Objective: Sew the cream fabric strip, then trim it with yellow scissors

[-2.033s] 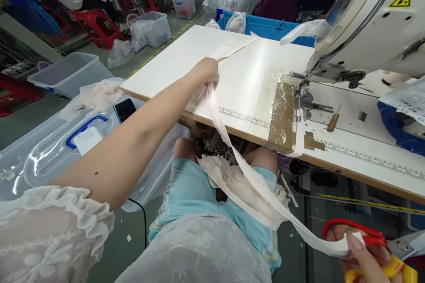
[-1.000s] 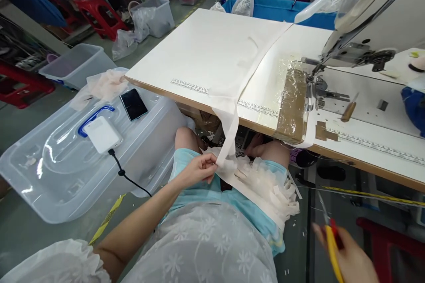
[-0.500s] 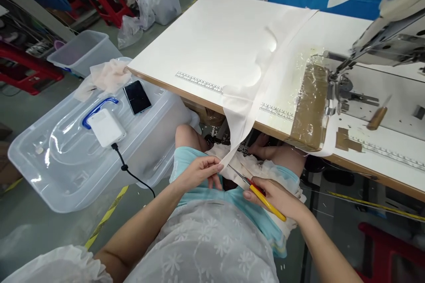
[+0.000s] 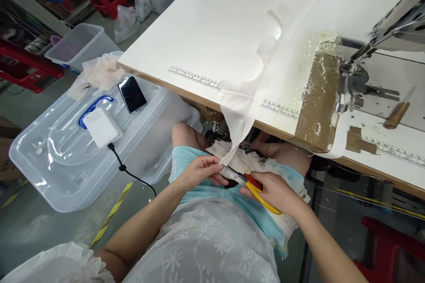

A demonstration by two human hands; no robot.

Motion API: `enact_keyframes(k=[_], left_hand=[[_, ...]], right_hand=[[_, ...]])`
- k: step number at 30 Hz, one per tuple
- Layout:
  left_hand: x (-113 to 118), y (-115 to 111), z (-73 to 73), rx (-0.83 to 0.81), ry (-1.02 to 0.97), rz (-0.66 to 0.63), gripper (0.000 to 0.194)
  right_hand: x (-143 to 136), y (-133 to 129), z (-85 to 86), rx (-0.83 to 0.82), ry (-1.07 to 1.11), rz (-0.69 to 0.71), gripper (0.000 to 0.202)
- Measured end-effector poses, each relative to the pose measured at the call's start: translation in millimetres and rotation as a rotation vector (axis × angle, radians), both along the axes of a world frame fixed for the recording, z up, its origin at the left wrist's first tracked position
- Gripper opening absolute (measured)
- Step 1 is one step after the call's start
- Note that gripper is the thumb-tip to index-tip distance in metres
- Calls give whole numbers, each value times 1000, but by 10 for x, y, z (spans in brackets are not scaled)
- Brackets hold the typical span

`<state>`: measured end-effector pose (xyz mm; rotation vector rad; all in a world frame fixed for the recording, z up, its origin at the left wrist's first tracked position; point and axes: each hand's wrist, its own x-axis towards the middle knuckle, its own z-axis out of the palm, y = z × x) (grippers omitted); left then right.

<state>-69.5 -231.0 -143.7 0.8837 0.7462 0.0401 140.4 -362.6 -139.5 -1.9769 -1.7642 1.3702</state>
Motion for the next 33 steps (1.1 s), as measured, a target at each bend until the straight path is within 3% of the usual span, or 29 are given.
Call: enact_keyframes(k=[4,15,19,24,26,27,31,33], left_hand=[[13,-4,20,5,6,3,53],[12,-16,52,23,-1,-5,52],[17,-22,64,28,-4,-20,53],[-14,3,21,78,-5,-73,49],[-15,56,21,243,15,-163,41],[2,90,36,401,28,-212,37],[274,204,202,1229,6,-442,25],[528,229,310,1528,-17,-637,29]], right_hand=[[-18,-17,-1,44,-123,9,46],[-88,-28,2,122,-215,-3,46],[-127,36,27,173,-172,-33,45],[-126,-6,-57,182,-118,-95,46],[-116,-94,-104,194,-110,-130,45],[-112,-150,-123,201,-94,-155,44],[-123,-383,-143,191,87,-285,40],[-137,-464,-117,191,161,-338,36]])
